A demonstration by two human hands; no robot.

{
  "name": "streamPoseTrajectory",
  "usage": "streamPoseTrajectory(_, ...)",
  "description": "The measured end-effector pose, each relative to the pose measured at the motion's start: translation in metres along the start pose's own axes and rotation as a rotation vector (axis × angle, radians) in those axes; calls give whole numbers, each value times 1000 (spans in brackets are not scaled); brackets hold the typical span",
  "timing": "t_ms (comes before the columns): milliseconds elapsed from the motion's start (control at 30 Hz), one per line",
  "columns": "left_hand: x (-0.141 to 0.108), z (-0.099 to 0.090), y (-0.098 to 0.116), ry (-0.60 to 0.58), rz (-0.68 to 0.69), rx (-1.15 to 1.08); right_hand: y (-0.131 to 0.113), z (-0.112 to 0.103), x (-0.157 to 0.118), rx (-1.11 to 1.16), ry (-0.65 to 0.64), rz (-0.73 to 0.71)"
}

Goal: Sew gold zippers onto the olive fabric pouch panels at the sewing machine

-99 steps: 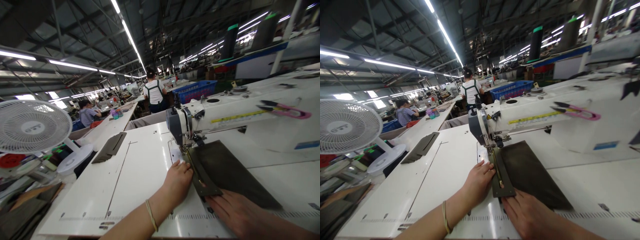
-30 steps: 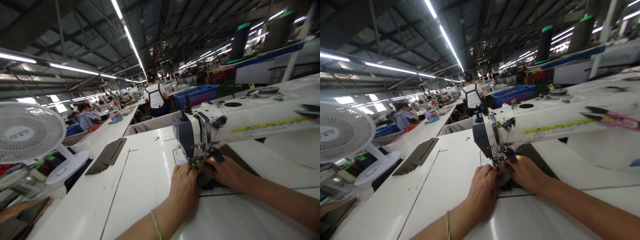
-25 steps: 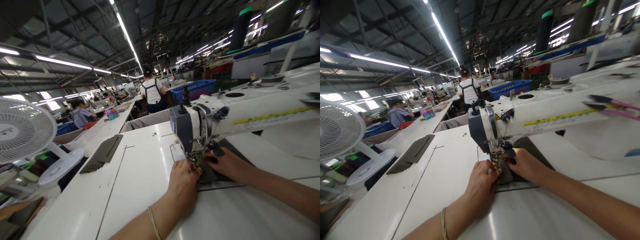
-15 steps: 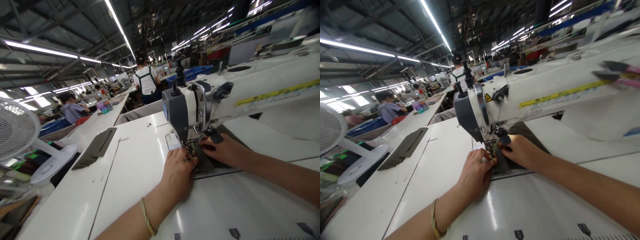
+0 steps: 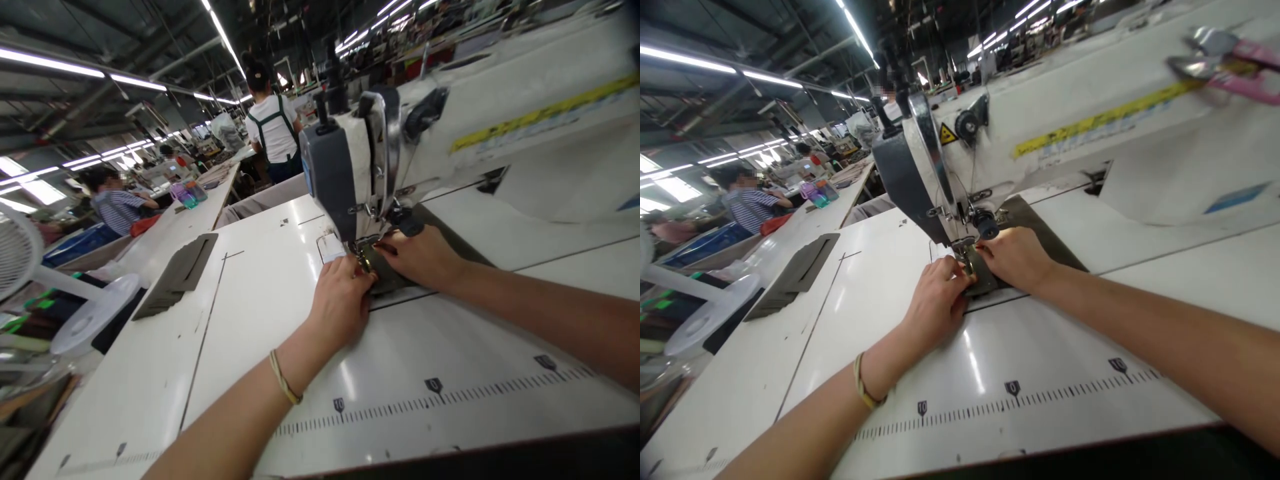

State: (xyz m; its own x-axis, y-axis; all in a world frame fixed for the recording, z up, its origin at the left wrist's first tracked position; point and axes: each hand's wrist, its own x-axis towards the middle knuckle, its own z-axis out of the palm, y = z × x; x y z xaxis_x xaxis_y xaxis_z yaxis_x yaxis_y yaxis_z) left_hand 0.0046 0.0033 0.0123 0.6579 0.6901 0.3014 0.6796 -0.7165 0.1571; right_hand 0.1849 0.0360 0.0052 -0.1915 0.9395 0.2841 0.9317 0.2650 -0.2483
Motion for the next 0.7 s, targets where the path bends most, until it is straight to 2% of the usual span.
streamPoseTrajectory(267, -4, 1, -1, 16, 2, -13, 21, 11, 6, 263, -47, -89)
streamPoseTrajectory(500, -4, -2, 0, 4, 4, -5, 17, 8, 4, 197, -4, -107)
streamPoseTrajectory(700, -3, 0, -1, 3, 9, -16, 9, 7, 2, 71, 27, -26)
